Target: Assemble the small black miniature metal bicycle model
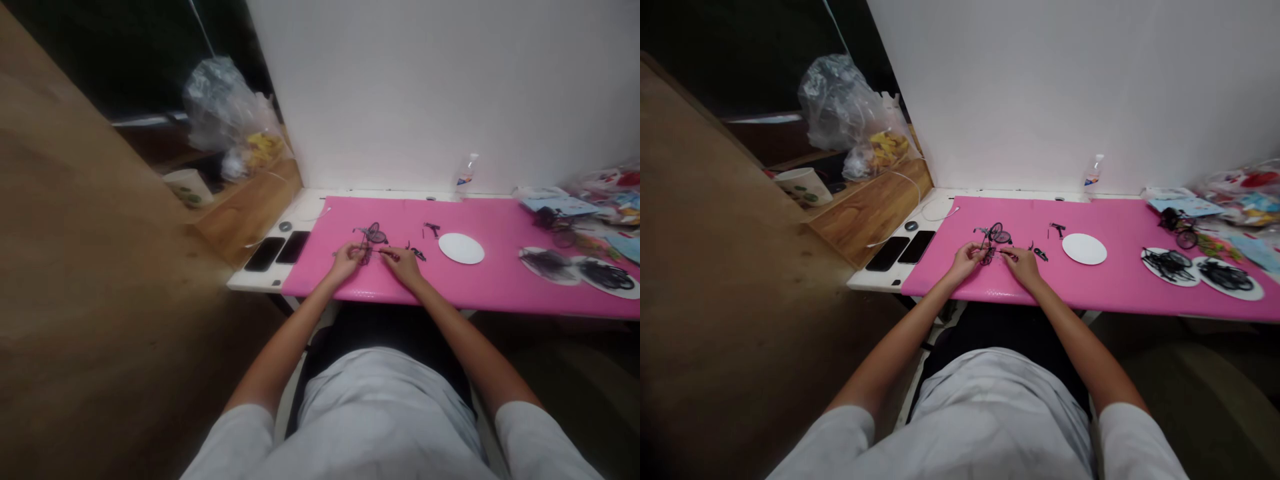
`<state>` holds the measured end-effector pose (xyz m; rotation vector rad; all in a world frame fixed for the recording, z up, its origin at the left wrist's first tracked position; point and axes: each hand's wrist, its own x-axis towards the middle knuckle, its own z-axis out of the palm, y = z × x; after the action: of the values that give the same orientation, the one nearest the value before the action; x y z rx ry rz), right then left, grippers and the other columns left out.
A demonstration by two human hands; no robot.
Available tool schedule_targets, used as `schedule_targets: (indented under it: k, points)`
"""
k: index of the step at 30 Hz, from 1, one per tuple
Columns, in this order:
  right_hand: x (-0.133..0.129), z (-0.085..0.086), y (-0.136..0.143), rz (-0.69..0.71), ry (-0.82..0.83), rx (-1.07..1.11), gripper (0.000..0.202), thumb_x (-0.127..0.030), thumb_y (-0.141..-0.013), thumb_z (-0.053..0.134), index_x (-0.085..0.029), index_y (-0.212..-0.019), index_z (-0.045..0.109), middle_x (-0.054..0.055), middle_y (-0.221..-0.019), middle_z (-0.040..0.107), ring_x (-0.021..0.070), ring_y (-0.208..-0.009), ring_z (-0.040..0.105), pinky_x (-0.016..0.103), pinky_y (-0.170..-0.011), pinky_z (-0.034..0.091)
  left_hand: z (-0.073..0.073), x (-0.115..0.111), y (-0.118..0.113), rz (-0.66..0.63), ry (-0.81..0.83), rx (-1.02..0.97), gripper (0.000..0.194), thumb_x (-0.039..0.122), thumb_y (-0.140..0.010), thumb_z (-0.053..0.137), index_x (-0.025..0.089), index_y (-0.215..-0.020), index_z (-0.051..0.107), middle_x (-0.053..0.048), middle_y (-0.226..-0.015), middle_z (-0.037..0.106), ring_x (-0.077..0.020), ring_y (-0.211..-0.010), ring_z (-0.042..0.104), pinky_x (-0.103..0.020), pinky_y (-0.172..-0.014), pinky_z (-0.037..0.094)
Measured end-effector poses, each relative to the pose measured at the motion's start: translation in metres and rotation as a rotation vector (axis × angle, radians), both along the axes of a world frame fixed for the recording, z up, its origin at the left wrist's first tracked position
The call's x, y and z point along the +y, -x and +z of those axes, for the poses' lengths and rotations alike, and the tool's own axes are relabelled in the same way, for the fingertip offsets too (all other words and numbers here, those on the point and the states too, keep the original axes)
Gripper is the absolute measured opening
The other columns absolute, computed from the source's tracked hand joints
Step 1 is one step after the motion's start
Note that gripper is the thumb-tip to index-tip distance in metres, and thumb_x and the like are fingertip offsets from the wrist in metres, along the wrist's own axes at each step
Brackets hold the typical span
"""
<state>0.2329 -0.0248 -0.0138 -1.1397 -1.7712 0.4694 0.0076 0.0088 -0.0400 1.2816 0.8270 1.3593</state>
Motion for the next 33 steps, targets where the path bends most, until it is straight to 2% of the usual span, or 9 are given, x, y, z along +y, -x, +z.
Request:
schedule_targets:
  k: [7,14,21,26,33]
  points:
    - [0.0027,-0.0019,-0.0007,-0.005,-0.021,-0.044,0.024,-0.017,-0.096,0.075,-0.024,-0.115,0.088,0.006,-0.114,0.085,0.0258,-0.097,0.083,0.038,-0.089,0.066,0.0041,-0.0031,-0.0021,0.020,0.009,-0.003,0.050,0.048,-0.077,0.096,0.012,-0.103,0.073,-0.019,-0.112,0.081,-0.0199,-0.081,0.075,-0.033,-0.074,0.060]
    - [0.0026,-0.0027,-0.0013,-0.004,-0.024,-0.051,0.023,-0.019,-0.097,0.075,-0.026,-0.115,0.088,0.005,-0.116,0.085,0.0269,-0.101,0.083,0.040,-0.093,0.066,0.0023,-0.0018,-0.0028,0.019,0.008,0.001,0.048,0.046,-0.078,0.096,0.012,-0.101,0.073,-0.017,-0.100,0.081,-0.0195,-0.080,0.076,-0.033,-0.076,0.060]
    - [0.0047,-0.0050,-0.0019,-0.010,-0.027,-0.044,0.025,-0.017,-0.096,0.073,-0.026,-0.114,0.088,0.005,-0.114,0.086,0.0257,-0.097,0.083,0.038,-0.089,0.066,0.0013,-0.0010,-0.0017,0.006,-0.006,-0.001,0.051,0.049,-0.076,0.097,0.012,-0.102,0.073,-0.019,-0.110,0.081,-0.0202,-0.081,0.076,-0.035,-0.077,0.061]
    - [0.0042,-0.0049,-0.0028,-0.010,-0.053,-0.053,0.026,-0.015,-0.096,0.073,-0.024,-0.115,0.088,0.005,-0.116,0.085,0.0246,-0.099,0.082,0.036,-0.091,0.065,0.0029,-0.0013,-0.0008,0.003,0.006,0.005,0.044,0.042,-0.079,0.096,0.013,-0.103,0.073,-0.020,-0.113,0.081,-0.0209,-0.087,0.077,-0.037,-0.083,0.061]
    - [0.0018,-0.0016,-0.0018,-0.018,-0.025,-0.086,0.027,-0.014,-0.097,0.069,-0.025,-0.114,0.087,0.005,-0.117,0.085,0.0242,-0.103,0.082,0.036,-0.095,0.064,0.0084,-0.0049,-0.0011,0.003,0.031,0.003,0.039,0.036,-0.079,0.095,0.012,-0.101,0.073,-0.021,-0.116,0.080,-0.0212,-0.089,0.077,-0.036,-0.082,0.060]
